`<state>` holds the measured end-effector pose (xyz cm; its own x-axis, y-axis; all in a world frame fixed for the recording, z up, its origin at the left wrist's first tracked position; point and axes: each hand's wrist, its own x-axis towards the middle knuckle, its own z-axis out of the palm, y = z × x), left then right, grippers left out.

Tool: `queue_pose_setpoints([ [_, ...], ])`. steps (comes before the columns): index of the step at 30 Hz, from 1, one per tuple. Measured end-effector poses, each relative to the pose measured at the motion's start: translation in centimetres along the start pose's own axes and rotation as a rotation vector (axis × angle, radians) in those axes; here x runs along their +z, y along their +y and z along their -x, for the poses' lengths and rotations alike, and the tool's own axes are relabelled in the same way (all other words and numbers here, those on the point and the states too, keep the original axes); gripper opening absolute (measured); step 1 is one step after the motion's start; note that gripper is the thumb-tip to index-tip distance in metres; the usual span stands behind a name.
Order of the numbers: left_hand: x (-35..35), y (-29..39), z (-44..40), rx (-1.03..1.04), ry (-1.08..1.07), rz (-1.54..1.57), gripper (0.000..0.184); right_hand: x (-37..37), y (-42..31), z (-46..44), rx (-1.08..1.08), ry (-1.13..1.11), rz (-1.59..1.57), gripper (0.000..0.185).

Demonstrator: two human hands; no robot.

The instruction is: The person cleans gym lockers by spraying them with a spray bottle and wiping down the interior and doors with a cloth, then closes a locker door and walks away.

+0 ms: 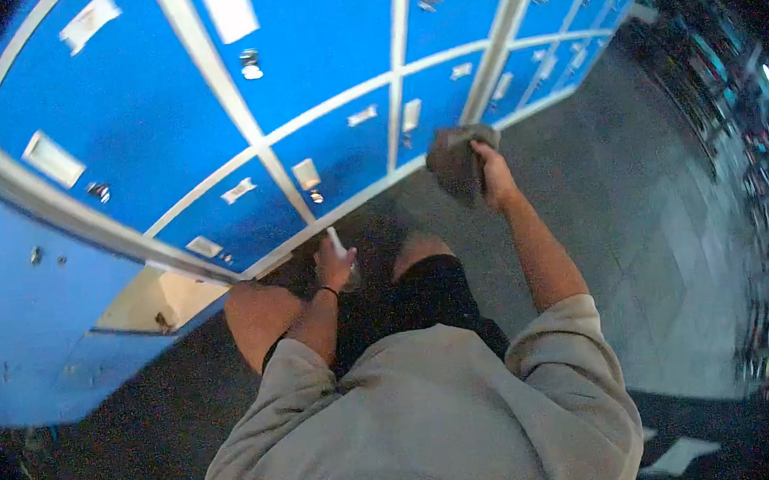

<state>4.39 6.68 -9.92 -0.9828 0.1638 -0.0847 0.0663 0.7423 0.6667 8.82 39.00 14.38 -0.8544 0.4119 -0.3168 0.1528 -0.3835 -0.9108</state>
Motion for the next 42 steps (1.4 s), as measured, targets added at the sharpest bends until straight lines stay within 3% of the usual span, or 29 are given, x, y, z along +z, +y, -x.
queue_pose_setpoints([
  [1, 2.0, -1.5, -0.3, 0.067, 0.049, 0.023, 0.059, -0.7, -1.1, 0.9, 0.007, -0.028, -0.129, 0.047],
  [4, 1.7, 0.5, 0.4, -0.003, -0.057, 0.313, 0.061, -2.1, -2.7, 4.2, -0.011, -0.034, -0.360, 0.046],
  [7, 5.4, -1.2, 0.6, 0.111, 0.060, 0.374, 0.063, -2.6, -3.4, 5.2, -0.049, -0.004, -0.489, 0.044],
  [8, 6.2, -2.2, 0.4, 0.085, -0.039, 0.406, 0.069, -2.8, -3.3, 5.4, -0.053, 0.009, -0.528, 0.043],
  [11, 9.5, -4.9, 1.1, -0.008, -0.027, 0.364, 0.077, -3.8, -2.9, 5.6, -0.070, 0.094, -0.573, 0.043],
  [12, 7.5, -2.7, 1.7, -0.133, -0.143, 0.335, 0.082, -4.2, -2.7, 5.7, -0.067, 0.083, -0.582, 0.043],
  [17, 9.4, -5.6, 3.6, -0.061, -0.099, 0.523, 0.086, -4.2, -3.7, 6.6, -0.058, 0.100, -0.651, 0.041],
  [20, 5.5, -2.6, 4.7, -0.320, -0.302, 0.252, 0.094, -2.8, -7.4, 8.2, 0.050, 0.332, -0.609, 0.043],
  [23, 3.7, -6.6, 10.9, 0.287, -0.274, -0.416, 0.054, -3.1, -13.5, 10.5, 0.105, 0.329, -0.669, 0.046],
  [27, -6.8, 5.4, 13.6, -0.220, -0.919, -0.653, 0.042, -3.2, -26.1, 15.1, 0.070, 0.326, -0.831, 0.047],
  [29, -11.4, 13.9, 13.0, 0.113, -1.006, -0.709, 0.029, -4.2, -31.9, 17.3, 0.025, 0.322, -0.908, 0.048],
  [32, -13.8, 19.7, 11.0, 0.372, -1.003, -0.210, 0.027, -7.1, -39.7, 20.9, -0.060, 0.377, -0.968, 0.049],
  [35, -12.5, 30.3, 7.4, -0.315, -1.131, 0.148, 0.022, -12.3, -45.6, 23.9, -0.167, 0.453, -1.020, 0.050],
  [37, -12.3, 39.4, 4.4, 0.380, -1.138, 0.024, 0.013, -18.2, -48.2, 25.3, -0.276, 0.400, -1.086, 0.051],
  [38, -11.6, 43.9, 2.8, 0.725, -1.107, -0.035, 0.011, -20.8, -50.2, 26.0, -0.309, 0.477, -1.068, 0.052],
  [41, -5.4, 54.3, -0.8, -0.267, -1.171, 0.167, 0.016, -30.9, -54.8, 26.5, -0.462, 0.516, -1.058, 0.052],
  [42, -1.7, 57.7, -2.7, -0.254, -1.175, 0.193, 0.020, -33.6, -57.8, 26.9, -0.487, 0.492, -1.031, 0.049],
])
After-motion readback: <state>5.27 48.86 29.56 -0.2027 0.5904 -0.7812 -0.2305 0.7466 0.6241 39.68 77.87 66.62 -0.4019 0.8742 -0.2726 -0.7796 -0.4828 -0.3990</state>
